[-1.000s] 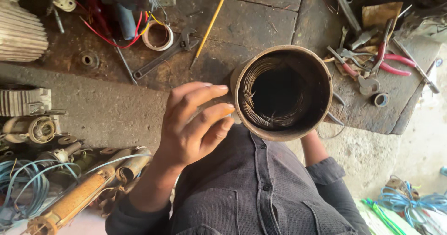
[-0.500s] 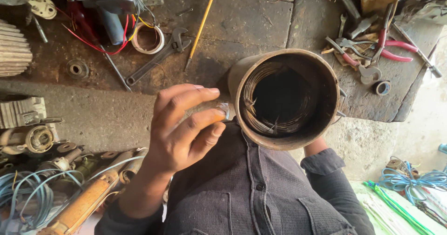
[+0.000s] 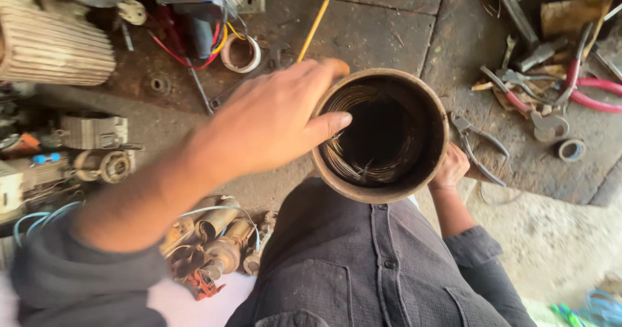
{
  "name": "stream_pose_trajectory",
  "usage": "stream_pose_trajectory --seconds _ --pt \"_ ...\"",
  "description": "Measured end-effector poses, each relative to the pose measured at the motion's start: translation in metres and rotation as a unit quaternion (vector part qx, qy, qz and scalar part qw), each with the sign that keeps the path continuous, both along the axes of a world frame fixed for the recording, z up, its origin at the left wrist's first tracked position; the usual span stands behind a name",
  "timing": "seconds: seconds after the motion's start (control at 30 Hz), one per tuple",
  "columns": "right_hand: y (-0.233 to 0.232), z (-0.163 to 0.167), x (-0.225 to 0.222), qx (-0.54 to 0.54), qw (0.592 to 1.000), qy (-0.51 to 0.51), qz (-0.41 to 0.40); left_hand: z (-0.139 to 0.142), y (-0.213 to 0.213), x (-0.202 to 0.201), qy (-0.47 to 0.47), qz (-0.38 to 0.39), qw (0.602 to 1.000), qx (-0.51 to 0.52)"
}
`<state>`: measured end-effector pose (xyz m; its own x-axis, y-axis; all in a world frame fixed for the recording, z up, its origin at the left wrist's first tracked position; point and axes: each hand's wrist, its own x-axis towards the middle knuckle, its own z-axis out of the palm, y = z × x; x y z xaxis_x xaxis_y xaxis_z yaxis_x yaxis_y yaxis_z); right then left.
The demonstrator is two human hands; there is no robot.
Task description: The person uses pliers to pull, cut, and separate copper wire from a cylindrical container. They repeatedly reach into the container, extract wire segments, and place them back or aside while working at a cluttered workbench.
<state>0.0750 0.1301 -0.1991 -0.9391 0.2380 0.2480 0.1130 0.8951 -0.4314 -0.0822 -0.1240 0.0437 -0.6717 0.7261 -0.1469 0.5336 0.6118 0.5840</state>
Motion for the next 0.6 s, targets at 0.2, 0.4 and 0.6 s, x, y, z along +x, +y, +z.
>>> stream_pose_trajectory --seconds 0.2,0.4,0.6 --pt "0.003 0.017 -0.001 0.03 0.998 0.027 0.05 0.023 0.049 -0.033 -0.116 -0.061 0.929 -0.346" --pt "0.013 0.017 -0.001 0.02 0.997 0.046 0.056 0.024 0.07 -0.041 -0.276 -0.006 0.839 -0.47" --pt "0.027 0.017 -0.01 0.019 0.995 0.065 0.068 0.012 0.067 -0.041 -0.225 -0.019 0.868 -0.443"
